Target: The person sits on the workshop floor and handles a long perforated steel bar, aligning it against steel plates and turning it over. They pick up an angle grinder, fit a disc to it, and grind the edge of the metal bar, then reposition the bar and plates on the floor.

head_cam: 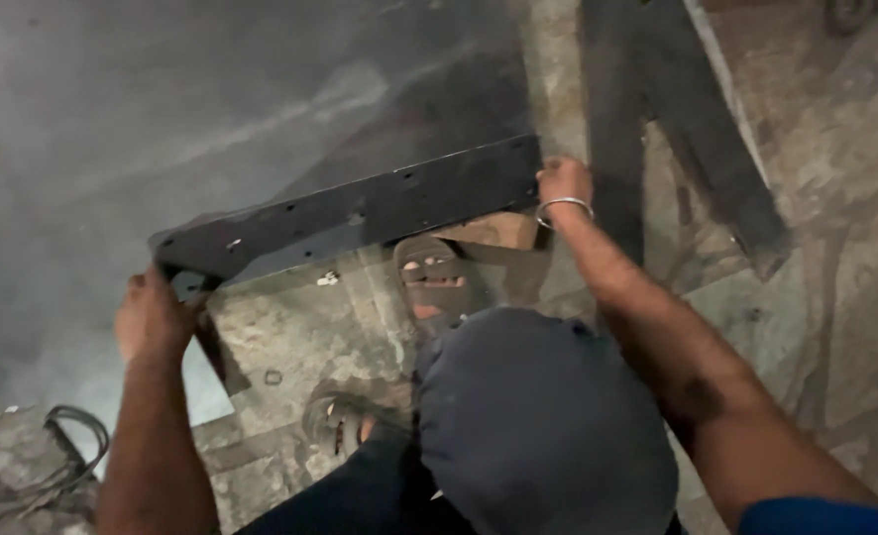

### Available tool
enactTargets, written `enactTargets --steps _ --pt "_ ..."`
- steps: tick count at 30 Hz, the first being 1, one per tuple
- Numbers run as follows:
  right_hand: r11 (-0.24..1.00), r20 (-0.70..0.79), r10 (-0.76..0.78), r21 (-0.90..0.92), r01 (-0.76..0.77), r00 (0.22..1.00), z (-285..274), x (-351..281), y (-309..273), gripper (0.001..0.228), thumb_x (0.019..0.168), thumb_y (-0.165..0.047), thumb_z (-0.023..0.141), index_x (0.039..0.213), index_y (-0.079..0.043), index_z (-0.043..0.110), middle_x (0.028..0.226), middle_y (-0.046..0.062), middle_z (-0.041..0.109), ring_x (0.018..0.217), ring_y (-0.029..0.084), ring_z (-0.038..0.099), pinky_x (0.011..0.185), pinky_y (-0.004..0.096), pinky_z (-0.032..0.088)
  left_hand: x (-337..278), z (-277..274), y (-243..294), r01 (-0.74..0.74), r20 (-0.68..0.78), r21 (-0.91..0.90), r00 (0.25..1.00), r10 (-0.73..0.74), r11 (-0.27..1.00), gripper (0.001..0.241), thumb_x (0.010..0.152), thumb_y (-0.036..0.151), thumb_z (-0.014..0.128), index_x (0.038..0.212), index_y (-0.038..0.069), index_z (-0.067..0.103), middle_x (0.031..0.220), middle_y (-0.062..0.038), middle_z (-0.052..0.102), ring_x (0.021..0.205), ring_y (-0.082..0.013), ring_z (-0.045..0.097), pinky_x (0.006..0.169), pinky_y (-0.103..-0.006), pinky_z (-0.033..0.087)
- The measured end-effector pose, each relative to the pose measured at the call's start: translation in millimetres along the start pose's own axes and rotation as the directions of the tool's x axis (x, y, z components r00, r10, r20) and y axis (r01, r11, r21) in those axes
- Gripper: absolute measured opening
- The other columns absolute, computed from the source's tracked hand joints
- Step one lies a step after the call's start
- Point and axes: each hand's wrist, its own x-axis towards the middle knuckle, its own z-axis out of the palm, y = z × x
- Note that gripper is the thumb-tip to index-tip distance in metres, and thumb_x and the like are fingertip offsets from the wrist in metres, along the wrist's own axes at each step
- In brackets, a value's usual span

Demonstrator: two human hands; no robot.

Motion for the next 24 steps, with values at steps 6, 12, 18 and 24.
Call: enactTargets --steps 6,12,18,24 --pt "0.985 0.115 -0.113 -0.118 0.126 0.987 -30 -20 -54 0.053 0.083 -0.033 0.084 0.123 -0.002 0.07 0.123 0.023 0.069 0.115 0.04 0.066 0.096 0.047 0.053 -1 -5 1 0.006 0.005 -0.003 1.0 -0.006 1.0 0.078 0.082 0.039 0.086 0.143 0.006 0.051 0.133 -0.021 0.06 0.118 -0.0412 0.063 0.092 -0.051 0.055" --pt "0.448 0.396 -0.751 -0.282 0.848 0.528 -67 -45 -109 0.099 0.061 -0.044 0.092 0.145 -0.005 0.056 0.15 0.022 0.051 0.14 0.04 0.046 0.111 0.056 0.039 5 0 -2 -0.218 -0.178 0.081 0.957 0.23 0.972 0.092 0.08 0.033 0.084 0.158 0.009 0.042 0.156 -0.016 0.047 0.143 -0.0348 0.045 0.114 -0.0476 0.04" --pt "0.141 0.59 -0.738 -0.341 0.93 0.328 -68 -34 -108 0.085 0.074 -0.045 0.084 0.146 -0.009 0.06 0.157 0.021 0.048 0.149 0.036 0.045 0.123 0.052 0.036 10 -18 -5 -0.34 -0.032 0.214 0.935 0.354 0.916 0.1 0.079 0.043 0.08 0.161 0.012 0.033 0.167 -0.015 0.028 0.152 -0.0337 0.027 0.121 -0.0477 0.027" --pt "0.028 0.62 -0.718 -0.428 0.904 0.316 -67 -34 -103 0.086 0.074 -0.05 0.083 0.148 -0.013 0.06 0.159 0.024 0.049 0.151 0.036 0.047 0.125 0.047 0.041 15 -16 -7 -0.439 0.018 0.352 0.886 0.463 0.826 0.1 0.083 0.05 0.077 0.16 0.005 0.032 0.167 -0.02 0.026 0.153 -0.0353 0.026 0.123 -0.0482 0.024"
